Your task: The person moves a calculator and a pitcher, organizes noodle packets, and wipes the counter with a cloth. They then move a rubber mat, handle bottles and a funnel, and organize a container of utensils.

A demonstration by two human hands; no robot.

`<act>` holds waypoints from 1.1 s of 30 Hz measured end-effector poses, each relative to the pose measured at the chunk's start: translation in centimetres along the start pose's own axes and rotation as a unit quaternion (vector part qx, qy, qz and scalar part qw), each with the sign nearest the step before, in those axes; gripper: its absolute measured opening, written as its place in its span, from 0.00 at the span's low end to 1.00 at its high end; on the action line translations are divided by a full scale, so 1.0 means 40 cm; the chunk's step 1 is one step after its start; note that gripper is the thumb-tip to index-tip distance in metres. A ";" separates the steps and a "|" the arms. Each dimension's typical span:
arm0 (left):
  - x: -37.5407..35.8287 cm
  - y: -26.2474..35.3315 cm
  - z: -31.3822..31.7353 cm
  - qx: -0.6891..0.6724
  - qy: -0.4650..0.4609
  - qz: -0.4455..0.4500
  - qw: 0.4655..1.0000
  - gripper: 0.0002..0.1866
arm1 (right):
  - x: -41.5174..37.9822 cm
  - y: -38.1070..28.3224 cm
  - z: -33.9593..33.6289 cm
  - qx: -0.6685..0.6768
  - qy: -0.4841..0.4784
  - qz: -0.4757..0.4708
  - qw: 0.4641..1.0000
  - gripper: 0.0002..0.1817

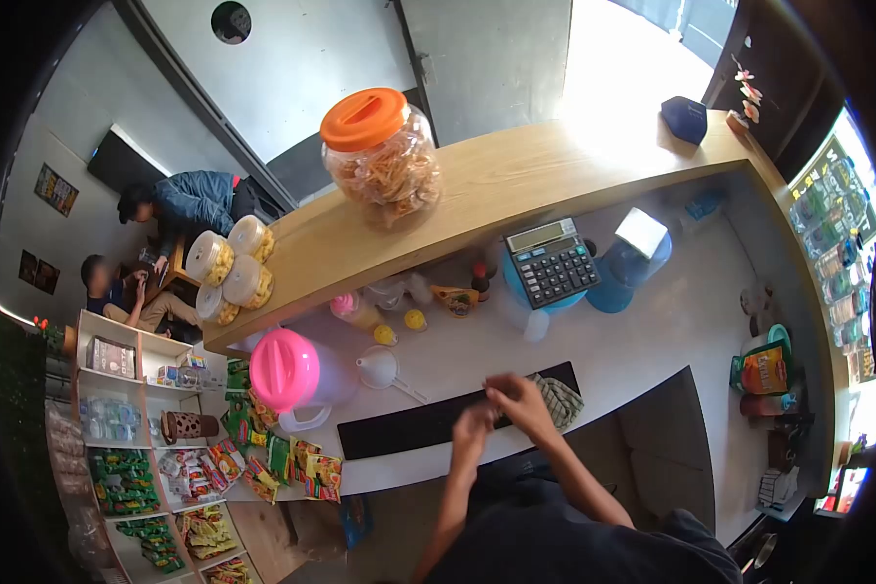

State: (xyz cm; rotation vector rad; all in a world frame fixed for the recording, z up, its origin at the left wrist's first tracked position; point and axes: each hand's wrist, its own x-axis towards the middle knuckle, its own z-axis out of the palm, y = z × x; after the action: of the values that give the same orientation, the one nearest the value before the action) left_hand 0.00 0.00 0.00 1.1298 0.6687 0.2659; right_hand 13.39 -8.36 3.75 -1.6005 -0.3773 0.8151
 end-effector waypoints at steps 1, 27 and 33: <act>-0.052 -0.083 -0.041 -0.014 -0.036 -0.090 0.995 0.17 | -0.029 0.043 0.002 -0.015 -0.002 0.039 0.999 0.17; 0.294 0.388 0.313 0.185 0.123 0.247 0.943 0.19 | 0.156 -0.293 -0.412 -0.131 0.296 -0.234 0.917 0.17; 0.347 0.412 0.348 0.281 0.120 0.220 0.926 0.19 | 0.228 -0.307 -0.414 -0.182 0.283 -0.219 0.916 0.17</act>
State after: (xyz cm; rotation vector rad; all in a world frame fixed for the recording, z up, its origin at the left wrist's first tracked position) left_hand 21.54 3.77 13.46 1.8239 0.7219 0.6306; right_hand 33.63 -11.86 13.07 -1.9126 -0.4564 -0.0851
